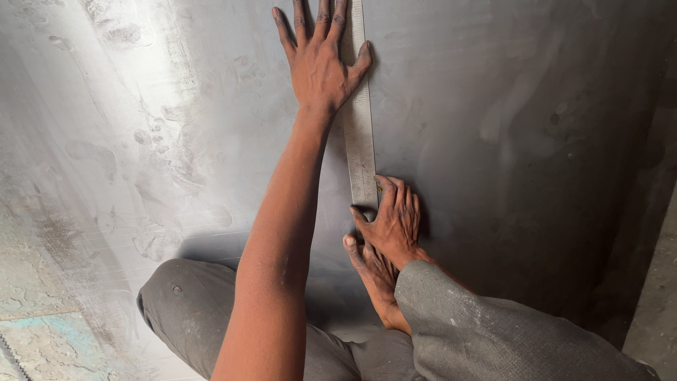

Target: The person uses a metal square ruler and a yellow pencil to draw straight lines on a large metal sheet. They repeatedly reposition the ruler to create intersecting lines and measure different sections of the sheet.

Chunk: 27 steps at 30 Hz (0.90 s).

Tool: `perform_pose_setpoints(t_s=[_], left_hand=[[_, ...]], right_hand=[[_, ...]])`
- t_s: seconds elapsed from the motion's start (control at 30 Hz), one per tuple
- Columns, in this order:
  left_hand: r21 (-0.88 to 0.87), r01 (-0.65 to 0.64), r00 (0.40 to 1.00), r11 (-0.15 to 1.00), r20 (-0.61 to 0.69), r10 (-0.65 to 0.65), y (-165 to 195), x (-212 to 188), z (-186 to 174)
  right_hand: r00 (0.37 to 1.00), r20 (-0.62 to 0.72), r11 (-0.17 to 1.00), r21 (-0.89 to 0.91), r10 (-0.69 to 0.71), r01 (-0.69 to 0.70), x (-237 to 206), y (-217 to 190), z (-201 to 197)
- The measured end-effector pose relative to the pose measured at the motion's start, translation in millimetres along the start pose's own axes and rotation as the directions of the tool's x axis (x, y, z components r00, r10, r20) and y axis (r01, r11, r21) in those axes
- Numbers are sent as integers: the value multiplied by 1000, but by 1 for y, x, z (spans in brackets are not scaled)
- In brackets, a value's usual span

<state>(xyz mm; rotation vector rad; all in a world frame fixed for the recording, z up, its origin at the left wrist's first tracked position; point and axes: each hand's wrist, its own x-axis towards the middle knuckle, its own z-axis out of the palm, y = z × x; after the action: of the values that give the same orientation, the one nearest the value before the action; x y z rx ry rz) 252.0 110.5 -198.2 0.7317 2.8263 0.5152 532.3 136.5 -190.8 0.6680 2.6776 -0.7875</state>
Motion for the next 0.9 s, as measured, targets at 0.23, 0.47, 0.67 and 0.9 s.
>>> perform_pose_setpoints(t_s=[0.23,0.47,0.67,0.9], left_hand=[[-5,3,1000,1000,1,-3,1,0,-3],[18,12,1000,1000,20,-12,1,6,-1],[17,-4,1000,1000,12,4,-1,7,3],[19,-12,1000,1000,17,11,-2,7,4]], right_hand=[[998,47,991,126,42,-48,4,-4,-19],[964,-252,920,352,-83,172,53,7,-79],[945,-325,806,570,40,162,114,11,-118],[906,-403,969,141,-132,204,150,21,-118]])
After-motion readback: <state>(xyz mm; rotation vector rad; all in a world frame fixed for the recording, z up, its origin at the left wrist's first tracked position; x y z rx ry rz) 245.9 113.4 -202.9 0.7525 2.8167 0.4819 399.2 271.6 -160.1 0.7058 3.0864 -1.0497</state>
